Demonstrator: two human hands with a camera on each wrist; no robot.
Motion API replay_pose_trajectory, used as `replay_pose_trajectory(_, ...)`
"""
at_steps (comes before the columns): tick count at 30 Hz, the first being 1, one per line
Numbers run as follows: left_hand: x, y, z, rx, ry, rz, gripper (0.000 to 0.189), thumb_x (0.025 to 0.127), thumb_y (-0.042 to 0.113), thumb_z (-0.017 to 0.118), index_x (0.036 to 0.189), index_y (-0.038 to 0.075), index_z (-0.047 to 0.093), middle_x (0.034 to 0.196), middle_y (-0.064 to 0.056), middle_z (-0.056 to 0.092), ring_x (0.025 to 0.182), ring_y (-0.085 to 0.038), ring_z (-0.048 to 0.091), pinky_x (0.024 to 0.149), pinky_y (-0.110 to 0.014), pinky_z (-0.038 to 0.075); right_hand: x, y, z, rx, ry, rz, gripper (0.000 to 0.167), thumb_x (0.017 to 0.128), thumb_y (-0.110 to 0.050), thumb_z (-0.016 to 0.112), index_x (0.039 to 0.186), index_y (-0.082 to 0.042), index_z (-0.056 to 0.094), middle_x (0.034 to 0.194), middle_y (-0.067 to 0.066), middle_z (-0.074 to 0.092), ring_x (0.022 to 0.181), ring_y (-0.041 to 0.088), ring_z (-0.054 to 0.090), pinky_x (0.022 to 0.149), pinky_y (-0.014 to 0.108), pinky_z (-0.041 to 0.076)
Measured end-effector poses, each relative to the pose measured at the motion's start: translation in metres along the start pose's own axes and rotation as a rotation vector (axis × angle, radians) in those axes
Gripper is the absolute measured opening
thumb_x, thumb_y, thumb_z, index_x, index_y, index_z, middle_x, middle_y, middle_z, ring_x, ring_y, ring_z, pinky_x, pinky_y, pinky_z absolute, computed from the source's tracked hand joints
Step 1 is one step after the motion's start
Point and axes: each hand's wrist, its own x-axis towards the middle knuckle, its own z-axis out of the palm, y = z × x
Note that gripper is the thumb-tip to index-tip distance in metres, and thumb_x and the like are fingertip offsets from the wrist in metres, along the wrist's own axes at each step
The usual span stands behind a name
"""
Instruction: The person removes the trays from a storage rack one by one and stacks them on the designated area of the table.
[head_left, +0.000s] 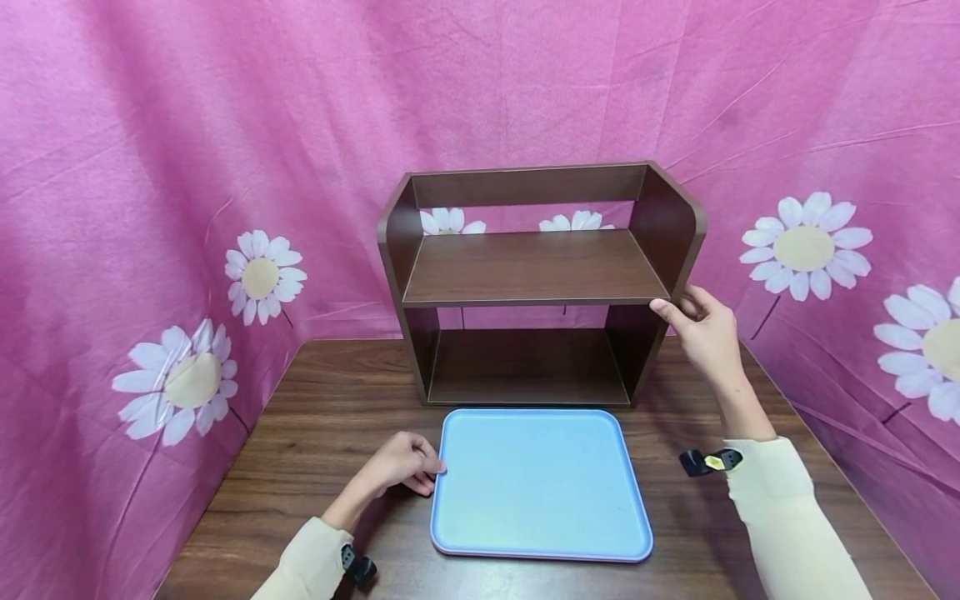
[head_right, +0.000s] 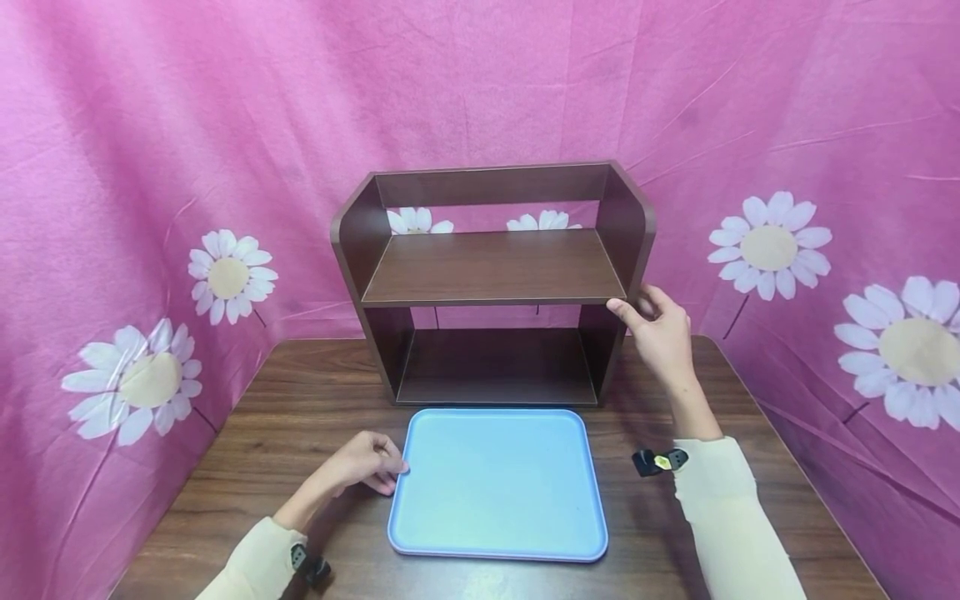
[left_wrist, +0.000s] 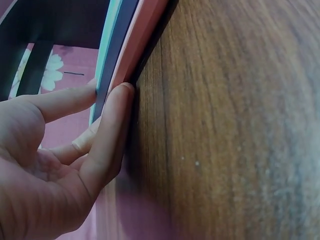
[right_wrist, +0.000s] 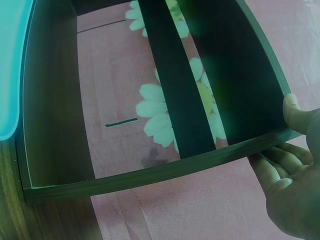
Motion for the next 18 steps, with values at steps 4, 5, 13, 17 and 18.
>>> replay_pose_trajectory(4,0.0005,-0.0018,0.0000,-0.017,-0.014,-0.002,0.015,0.091,0.004,0.077,0.096,-0.008,0.069,0.077,-0.012,0.068,0.059,-0.013,0.066,0.059,-0.029,0.065,0.0007,-0.0003,0.0007,0.015,-0.005,-0.004,0.057,0.098,-0.040,0.078,0.141,-0.005,0.066,0.133,0.020,0.068,0.100,-0.017,0.059,0.079,0.006,0.045)
replay_pose_trajectory(5,0.0007,-0.0022,0.0001,-0.020,-0.015,-0.002,0.015,0.092,0.004,0.077,0.096,-0.008,0.069,0.077,-0.012,0.068,0.059,-0.012,0.066,0.059,-0.029,0.065,0.0010,-0.0003,0.0010,0.019,-0.007,-0.004,0.057,0.098,-0.040,0.078,0.141,-0.005,0.066,0.134,0.020,0.068,0.101,-0.018,0.060,0.080,0.006,0.045)
replay_pose_trajectory(13,0.0015,-0.0030,0.0005,-0.035,-0.016,-0.011,0.014,0.092,0.003,0.075,0.097,-0.009,0.070,0.076,-0.012,0.069,0.058,-0.012,0.066,0.059,-0.028,0.064,0.0030,-0.0002,0.0007,0.029,-0.025,-0.001,0.057,0.099,-0.039,0.077,0.143,-0.006,0.064,0.136,0.022,0.067,0.103,-0.019,0.060,0.082,0.004,0.046)
replay_pose_trajectory(17,0.0021,-0.0014,-0.0041,-0.026,-0.019,-0.004,0.016,0.096,0.007,0.072,0.100,-0.009,0.070,0.078,-0.013,0.070,0.060,-0.013,0.068,0.060,-0.030,0.065,0.0020,0.0008,-0.0022,-0.020,-0.032,-0.014,0.056,0.098,-0.042,0.077,0.142,-0.008,0.065,0.129,0.007,0.075,0.095,-0.016,0.060,0.075,0.007,0.046)
replay_pose_trajectory(18,0.0023,-0.0007,-0.0059,-0.022,-0.016,0.004,0.017,0.098,0.007,0.071,0.101,-0.009,0.070,0.079,-0.014,0.070,0.061,-0.013,0.069,0.060,-0.030,0.065,0.0015,0.0012,-0.0032,-0.036,-0.031,-0.022,0.056,0.098,-0.043,0.077,0.141,-0.009,0.066,0.124,-0.001,0.078,0.091,-0.014,0.059,0.073,0.008,0.045)
